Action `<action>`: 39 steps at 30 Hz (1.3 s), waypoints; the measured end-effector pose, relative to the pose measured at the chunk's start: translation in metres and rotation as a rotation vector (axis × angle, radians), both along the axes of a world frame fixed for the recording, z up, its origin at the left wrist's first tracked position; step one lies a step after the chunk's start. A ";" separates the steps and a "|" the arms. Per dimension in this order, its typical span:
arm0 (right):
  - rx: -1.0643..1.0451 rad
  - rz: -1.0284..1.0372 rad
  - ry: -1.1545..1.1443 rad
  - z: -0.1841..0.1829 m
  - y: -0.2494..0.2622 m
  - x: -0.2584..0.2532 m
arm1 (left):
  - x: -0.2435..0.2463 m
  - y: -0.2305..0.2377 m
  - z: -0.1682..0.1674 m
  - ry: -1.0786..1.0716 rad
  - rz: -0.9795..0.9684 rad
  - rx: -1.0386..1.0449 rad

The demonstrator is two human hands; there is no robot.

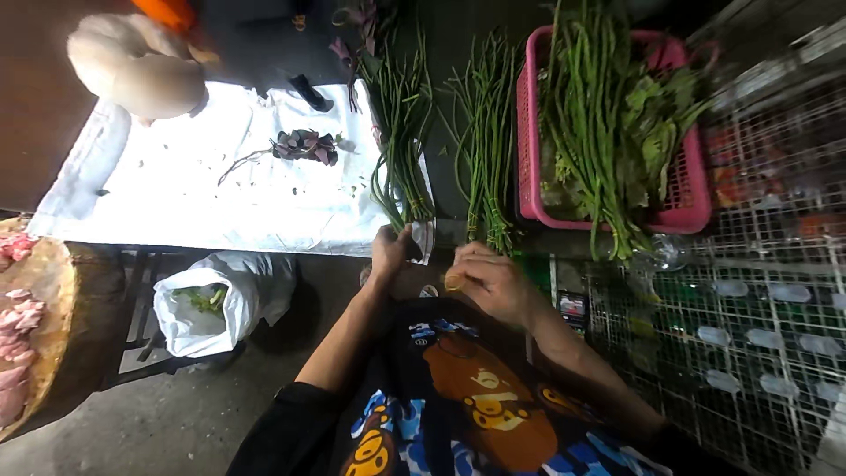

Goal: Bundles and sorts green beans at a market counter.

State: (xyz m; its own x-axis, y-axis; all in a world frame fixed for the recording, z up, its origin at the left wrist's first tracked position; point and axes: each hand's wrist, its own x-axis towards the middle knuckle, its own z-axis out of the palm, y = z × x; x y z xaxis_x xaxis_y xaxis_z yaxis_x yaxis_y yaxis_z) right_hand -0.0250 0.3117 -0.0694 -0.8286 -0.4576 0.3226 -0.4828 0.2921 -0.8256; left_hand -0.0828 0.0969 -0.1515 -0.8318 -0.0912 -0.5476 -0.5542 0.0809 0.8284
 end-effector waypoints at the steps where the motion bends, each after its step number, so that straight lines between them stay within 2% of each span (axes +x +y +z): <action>1: -0.102 0.086 -0.021 0.009 0.001 -0.001 | 0.001 -0.004 -0.002 -0.036 -0.016 -0.002; 2: -0.161 0.164 -0.044 0.018 0.001 -0.001 | 0.003 -0.008 -0.004 -0.078 -0.007 0.039; 4: -0.139 0.243 -0.089 0.025 -0.001 -0.001 | 0.006 -0.016 -0.001 -0.153 0.058 0.208; 6: 0.074 0.195 -0.184 0.011 0.002 -0.005 | 0.007 -0.025 0.010 -0.193 0.091 0.411; 8: 0.386 0.055 -0.344 -0.019 0.008 -0.009 | 0.009 -0.031 0.020 -0.212 0.105 0.547; 10: 0.520 -0.114 -0.461 -0.047 0.014 -0.009 | 0.008 -0.038 0.022 -0.251 0.143 0.554; 12: 0.455 -0.214 -0.560 -0.054 0.019 -0.007 | 0.005 -0.046 0.019 -0.295 0.164 0.477; 14: 0.328 -0.280 -0.591 -0.053 0.021 -0.003 | 0.003 -0.057 0.019 -0.265 0.093 0.390; 16: 0.285 -0.308 -0.614 -0.050 0.020 -0.007 | -0.009 -0.064 0.037 -0.156 0.010 0.344; 18: 0.358 -0.341 -0.579 -0.046 0.017 -0.014 | -0.026 -0.073 0.065 0.023 -0.012 0.312; 23: 0.373 -0.404 -0.029 -0.040 0.003 -0.024 | -0.071 -0.114 0.150 0.559 0.025 0.388; 25: 0.358 -0.371 0.037 -0.029 -0.008 -0.027 | -0.075 -0.132 0.164 0.659 0.002 0.391; 28: 0.243 -0.355 -0.106 -0.018 -0.027 -0.039 | -0.063 -0.147 0.137 0.538 0.007 0.309; 31: -0.067 -0.427 -0.286 -0.016 -0.052 -0.054 | -0.031 -0.160 0.068 0.159 -0.006 0.192; 34: -0.294 -0.350 -0.440 -0.004 -0.073 -0.078 | -0.015 -0.164 0.021 -0.115 0.045 0.248; 37: -0.217 -0.186 -0.522 0.011 -0.095 -0.102 | 0.001 -0.178 0.005 -0.239 -0.009 0.359; 39: -0.036 -0.199 -0.450 0.014 -0.112 -0.124 | 0.002 -0.189 -0.004 -0.263 -0.041 0.445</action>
State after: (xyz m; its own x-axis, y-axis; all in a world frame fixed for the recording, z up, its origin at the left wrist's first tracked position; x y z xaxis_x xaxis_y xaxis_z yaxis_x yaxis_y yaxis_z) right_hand -0.1489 0.1995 -0.0553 -0.9595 -0.2715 -0.0749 -0.0136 0.3101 -0.9506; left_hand -0.0804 -0.0924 -0.1555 -0.6586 0.2281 -0.7171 -0.7523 -0.2214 0.6205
